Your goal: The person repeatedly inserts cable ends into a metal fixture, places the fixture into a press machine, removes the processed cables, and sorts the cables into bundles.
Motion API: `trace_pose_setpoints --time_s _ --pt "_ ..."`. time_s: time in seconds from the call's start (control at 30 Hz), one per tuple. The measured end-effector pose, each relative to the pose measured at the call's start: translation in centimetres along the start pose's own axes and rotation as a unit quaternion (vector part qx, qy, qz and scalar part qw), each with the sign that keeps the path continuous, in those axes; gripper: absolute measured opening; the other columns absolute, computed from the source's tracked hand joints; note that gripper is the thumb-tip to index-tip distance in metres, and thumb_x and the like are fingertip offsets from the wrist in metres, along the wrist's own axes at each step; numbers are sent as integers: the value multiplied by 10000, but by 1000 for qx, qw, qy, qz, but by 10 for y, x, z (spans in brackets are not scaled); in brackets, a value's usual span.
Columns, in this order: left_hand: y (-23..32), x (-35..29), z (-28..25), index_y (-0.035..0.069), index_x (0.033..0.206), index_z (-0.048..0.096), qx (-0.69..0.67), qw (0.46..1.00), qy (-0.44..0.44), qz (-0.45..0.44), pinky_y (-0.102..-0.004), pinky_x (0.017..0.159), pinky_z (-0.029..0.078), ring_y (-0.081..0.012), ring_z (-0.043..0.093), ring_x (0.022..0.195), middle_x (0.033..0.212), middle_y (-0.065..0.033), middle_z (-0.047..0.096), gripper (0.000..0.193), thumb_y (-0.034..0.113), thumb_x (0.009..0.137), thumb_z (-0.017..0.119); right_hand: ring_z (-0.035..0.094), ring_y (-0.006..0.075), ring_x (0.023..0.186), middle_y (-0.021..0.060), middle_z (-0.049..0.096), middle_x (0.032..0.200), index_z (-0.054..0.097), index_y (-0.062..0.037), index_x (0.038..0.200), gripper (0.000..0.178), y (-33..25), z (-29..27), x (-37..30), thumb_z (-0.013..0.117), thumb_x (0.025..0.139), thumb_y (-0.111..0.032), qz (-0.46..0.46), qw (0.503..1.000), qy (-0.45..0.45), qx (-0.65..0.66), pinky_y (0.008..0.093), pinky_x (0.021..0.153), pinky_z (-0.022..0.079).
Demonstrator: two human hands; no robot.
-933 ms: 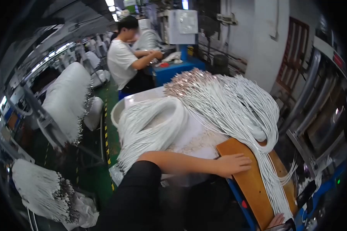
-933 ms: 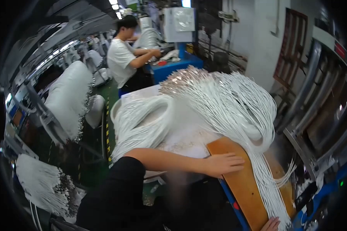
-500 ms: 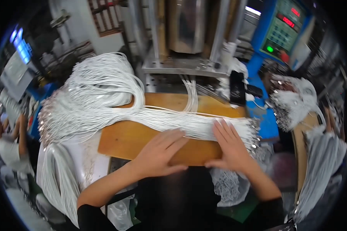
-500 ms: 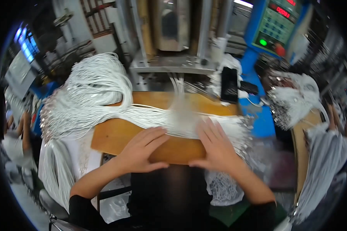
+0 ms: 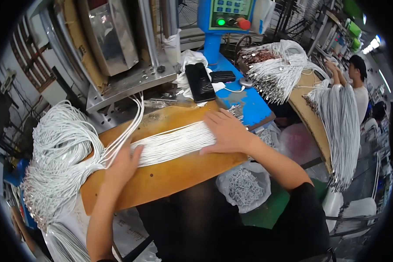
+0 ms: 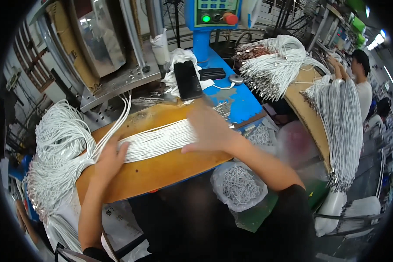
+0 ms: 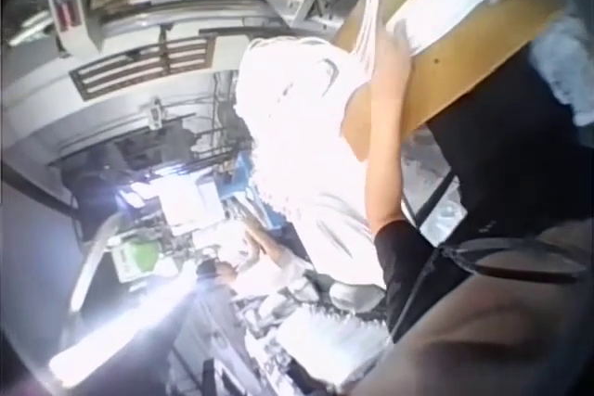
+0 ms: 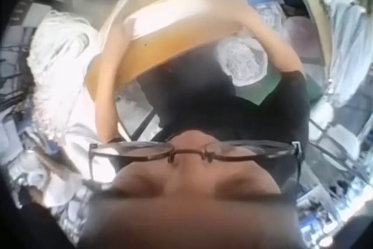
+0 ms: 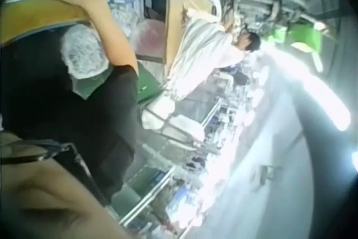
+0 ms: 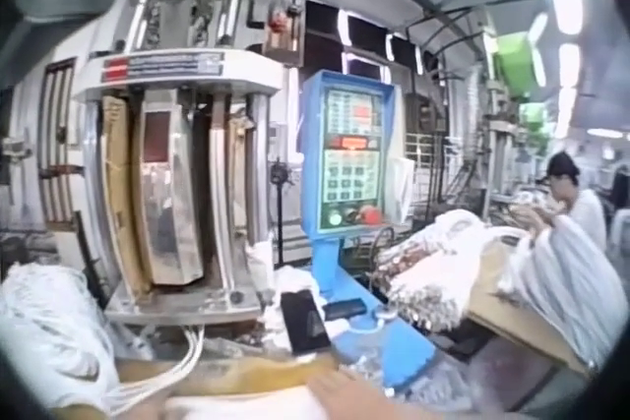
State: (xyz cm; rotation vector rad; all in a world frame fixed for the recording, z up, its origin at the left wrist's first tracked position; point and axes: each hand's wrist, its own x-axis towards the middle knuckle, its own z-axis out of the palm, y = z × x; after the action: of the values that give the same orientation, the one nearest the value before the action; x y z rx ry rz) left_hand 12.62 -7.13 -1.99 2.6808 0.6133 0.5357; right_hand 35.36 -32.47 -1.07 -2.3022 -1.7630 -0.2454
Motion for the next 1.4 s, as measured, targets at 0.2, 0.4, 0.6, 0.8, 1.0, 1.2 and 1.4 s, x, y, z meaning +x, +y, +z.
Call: trace_pose_setpoints --time_s 0.2,0.4,0.6,0.8,1.0,1.2,1.4 --pt "-5 41 -18 27 1057 650 -109 966 -224 -65 -368 851 471 -317 620 926 991 -172 662 339 326 903 606 614 382 959 214 649 967 614 -12 1013 489 -63 9 83 517 914 -481 3 971 -203 124 481 839 476" --pt "-38 24 -10 18 1012 644 -186 979 -85 23 -363 835 473 -299 629 893 976 -168 661 294 289 916 582 621 386 922 197 651 931 627 -38 955 277 -13 27 74 477 951 -271 2 983 -179 35 503 794 469" --pt "-35 22 12 10 1016 637 -5 995 40 96 -395 821 474 -327 628 892 945 -197 655 256 228 931 534 623 402 893 199 664 948 644 -33 973 276 19 -5 57 541 914 -283 69 984 -160 43 492 786 480" --pt "-51 43 -19 -22 928 651 -334 938 -89 19 -368 679 491 -242 636 733 806 -114 659 222 186 903 577 615 396 886 192 657 953 624 -25 974 231 -46 17 79 532 911 -227 -84 985 15 149 489 790 477" --pt "-63 24 -69 2 864 646 -526 812 -249 -38 -292 585 490 -133 628 697 812 -56 665 283 274 931 605 608 366 910 170 634 955 627 -37 936 151 8 -9 47 594 798 -88 92 991 -34 94 462 788 486" --pt "77 17 25 0 930 610 -451 771 -439 103 -308 558 532 -145 633 639 813 -68 668 298 292 964 566 602 372 871 149 630 945 627 -26 990 217 -17 3 50 598 775 -21 -113 986 117 36 439 777 497" --pt "76 57 22 -8 927 572 -552 755 -342 -88 -265 457 458 -148 569 486 632 -55 574 328 307 983 502 608 369 894 153 645 946 631 -37 1032 270 -25 -21 81 594 767 1 -11 947 28 319 429 786 500"
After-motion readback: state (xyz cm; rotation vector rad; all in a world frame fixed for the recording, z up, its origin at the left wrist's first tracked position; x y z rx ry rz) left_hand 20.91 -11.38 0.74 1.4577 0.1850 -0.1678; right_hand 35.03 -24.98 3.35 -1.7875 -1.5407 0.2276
